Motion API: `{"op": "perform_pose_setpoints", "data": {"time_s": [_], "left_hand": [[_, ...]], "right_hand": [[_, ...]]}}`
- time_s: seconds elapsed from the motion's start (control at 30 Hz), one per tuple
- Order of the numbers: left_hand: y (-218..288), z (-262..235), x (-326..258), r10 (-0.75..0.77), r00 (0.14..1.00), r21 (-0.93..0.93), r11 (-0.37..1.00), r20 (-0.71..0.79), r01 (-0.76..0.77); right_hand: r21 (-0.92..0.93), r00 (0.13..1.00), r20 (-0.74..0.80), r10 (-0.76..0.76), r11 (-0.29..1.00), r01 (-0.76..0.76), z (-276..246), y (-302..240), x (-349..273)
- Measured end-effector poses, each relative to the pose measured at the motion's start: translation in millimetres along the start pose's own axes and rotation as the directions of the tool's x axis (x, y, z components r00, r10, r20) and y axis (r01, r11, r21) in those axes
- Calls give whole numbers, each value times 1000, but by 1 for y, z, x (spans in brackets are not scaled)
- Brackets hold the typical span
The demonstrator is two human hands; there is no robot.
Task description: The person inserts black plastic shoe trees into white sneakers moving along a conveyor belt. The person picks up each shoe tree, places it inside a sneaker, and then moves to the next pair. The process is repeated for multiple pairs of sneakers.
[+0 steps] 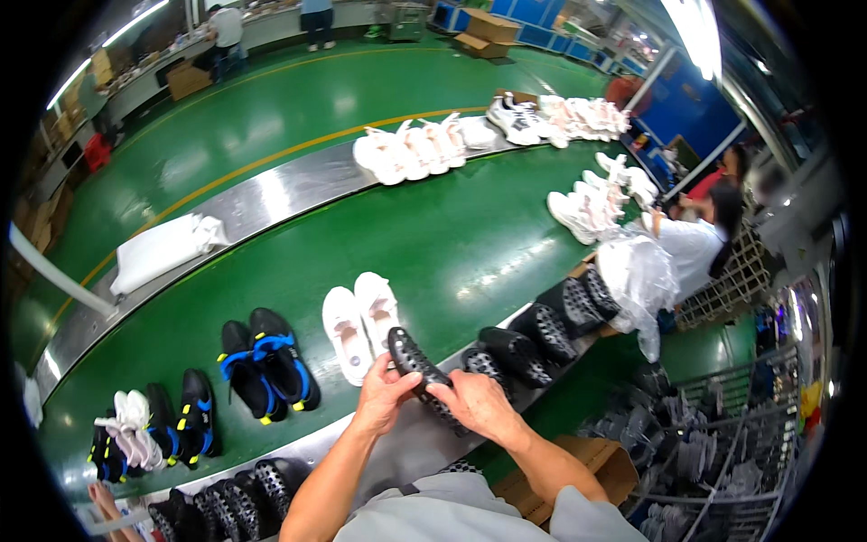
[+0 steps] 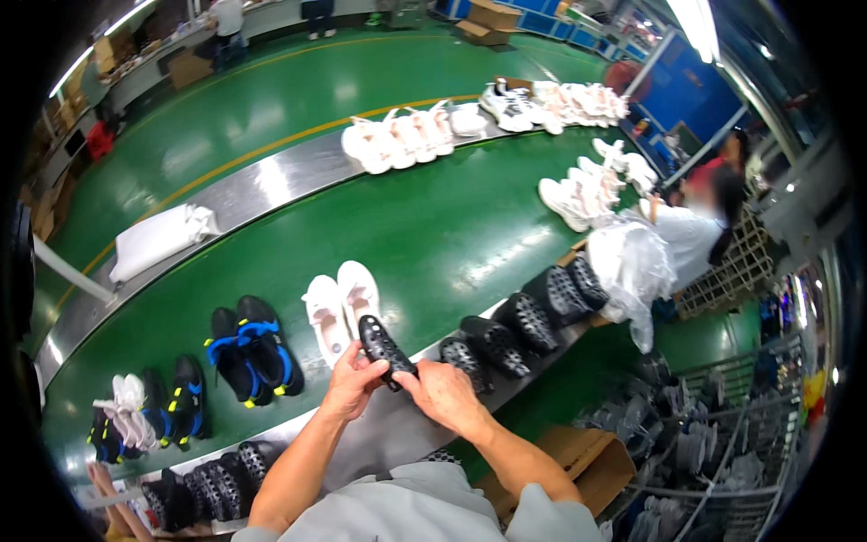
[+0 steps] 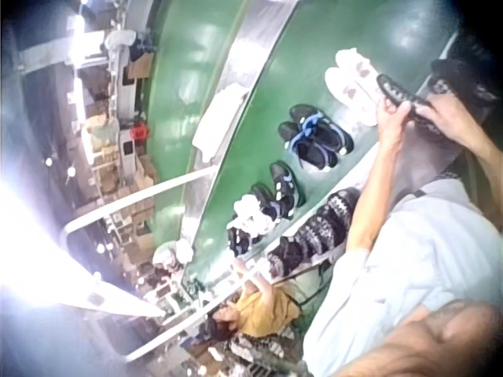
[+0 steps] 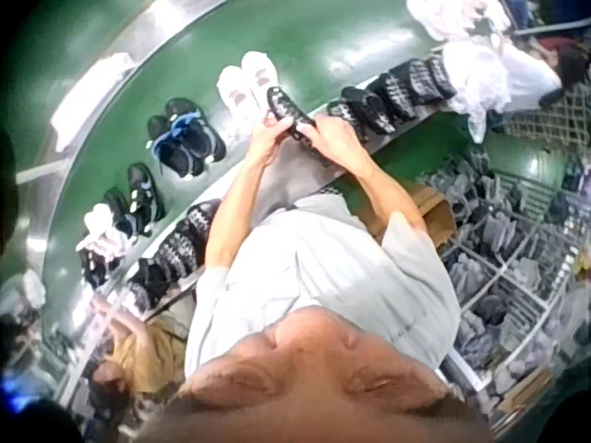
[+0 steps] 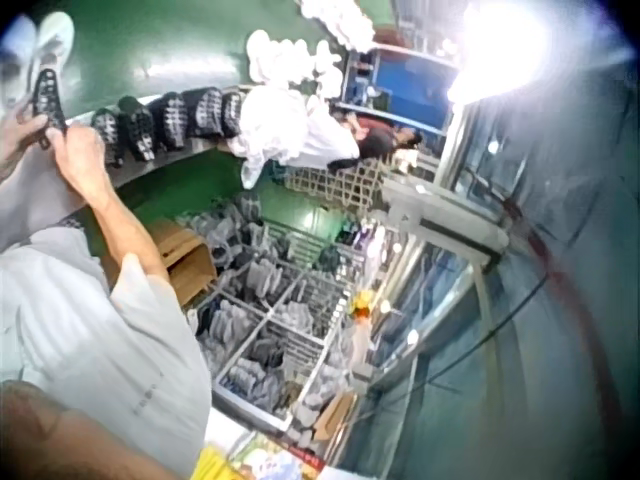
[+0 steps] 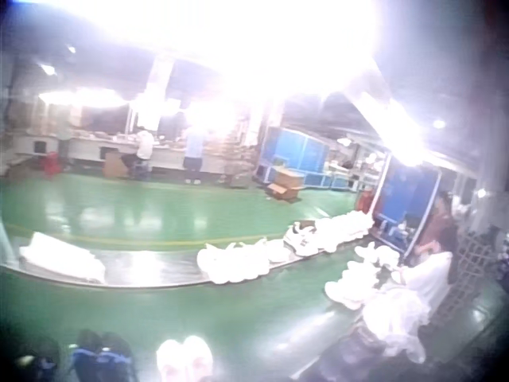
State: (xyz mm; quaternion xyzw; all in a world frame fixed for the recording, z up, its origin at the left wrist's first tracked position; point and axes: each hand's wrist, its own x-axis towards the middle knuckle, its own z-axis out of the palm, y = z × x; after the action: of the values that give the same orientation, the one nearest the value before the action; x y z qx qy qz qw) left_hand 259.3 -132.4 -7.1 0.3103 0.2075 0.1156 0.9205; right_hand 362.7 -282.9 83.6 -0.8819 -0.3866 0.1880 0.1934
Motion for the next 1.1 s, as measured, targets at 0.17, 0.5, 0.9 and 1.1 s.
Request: {"op": "perform_pose_setpoints", "data": {"time_s": [0.17, 0.5, 0.9, 1.1], "left_hand": [[4, -25, 21, -61, 996, 138, 988, -70, 70], [49, -71, 149, 417, 891, 977, -181, 180, -113], [56, -84, 153, 146, 983, 972, -223, 110, -76], [50, -104, 153, 305, 947, 985, -161, 106, -59]], "right_hand": [[226, 996, 86, 19, 973, -38, 26, 23, 39], [-3, 987, 154, 33, 999, -33, 56, 32, 126], [-155, 998, -48, 44, 987, -51, 186, 16, 189], [-105, 994, -40, 105, 988, -109, 184, 0, 190]]}}
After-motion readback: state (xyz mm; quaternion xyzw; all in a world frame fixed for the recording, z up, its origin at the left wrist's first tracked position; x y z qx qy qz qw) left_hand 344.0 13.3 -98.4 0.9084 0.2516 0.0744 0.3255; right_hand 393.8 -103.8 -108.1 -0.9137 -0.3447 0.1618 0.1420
